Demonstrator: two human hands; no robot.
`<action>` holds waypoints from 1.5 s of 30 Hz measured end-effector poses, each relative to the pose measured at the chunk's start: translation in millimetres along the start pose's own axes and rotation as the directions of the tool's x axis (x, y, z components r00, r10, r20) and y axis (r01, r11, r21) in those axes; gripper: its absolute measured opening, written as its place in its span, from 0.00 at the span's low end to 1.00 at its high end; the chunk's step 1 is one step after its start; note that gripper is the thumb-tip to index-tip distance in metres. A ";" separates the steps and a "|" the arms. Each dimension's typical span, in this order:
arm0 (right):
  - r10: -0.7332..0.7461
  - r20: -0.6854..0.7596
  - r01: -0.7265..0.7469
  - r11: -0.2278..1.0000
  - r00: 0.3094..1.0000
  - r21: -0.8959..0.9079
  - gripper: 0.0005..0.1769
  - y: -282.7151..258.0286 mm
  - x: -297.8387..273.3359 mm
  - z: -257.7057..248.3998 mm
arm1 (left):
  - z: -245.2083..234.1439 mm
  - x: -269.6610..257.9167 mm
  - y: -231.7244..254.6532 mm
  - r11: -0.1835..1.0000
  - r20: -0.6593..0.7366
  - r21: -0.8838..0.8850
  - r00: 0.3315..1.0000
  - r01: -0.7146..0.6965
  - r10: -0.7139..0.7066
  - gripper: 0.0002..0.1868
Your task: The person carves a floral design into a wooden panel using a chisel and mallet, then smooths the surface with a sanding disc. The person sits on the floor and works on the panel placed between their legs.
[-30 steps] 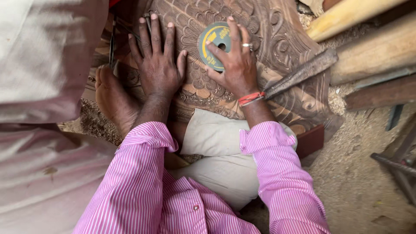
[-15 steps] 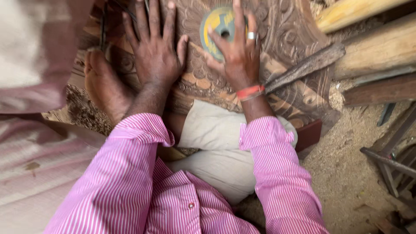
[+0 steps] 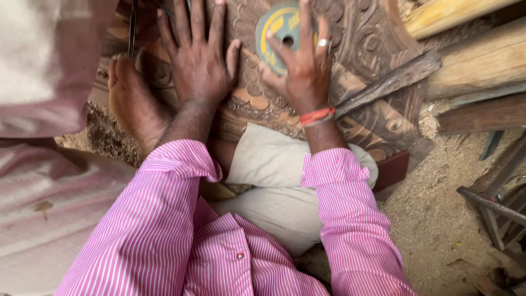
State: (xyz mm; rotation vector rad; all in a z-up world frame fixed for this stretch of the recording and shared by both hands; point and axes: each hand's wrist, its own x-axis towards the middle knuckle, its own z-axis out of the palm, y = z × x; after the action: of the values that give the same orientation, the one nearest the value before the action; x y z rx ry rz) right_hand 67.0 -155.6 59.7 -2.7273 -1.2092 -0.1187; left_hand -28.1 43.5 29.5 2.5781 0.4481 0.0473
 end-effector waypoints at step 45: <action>0.097 -0.002 -0.097 0.995 0.995 0.008 0.32 3.8 19.2 -8.0 | 6.8 -0.8 -4.9 0.999 0.018 -0.055 1.000 0.001 0.000 0.35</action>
State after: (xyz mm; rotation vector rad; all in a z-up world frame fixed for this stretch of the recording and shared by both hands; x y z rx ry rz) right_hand 82.6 -145.4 69.8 -2.7723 -1.0727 -0.1050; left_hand -29.6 43.9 21.2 2.5228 0.4342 0.0355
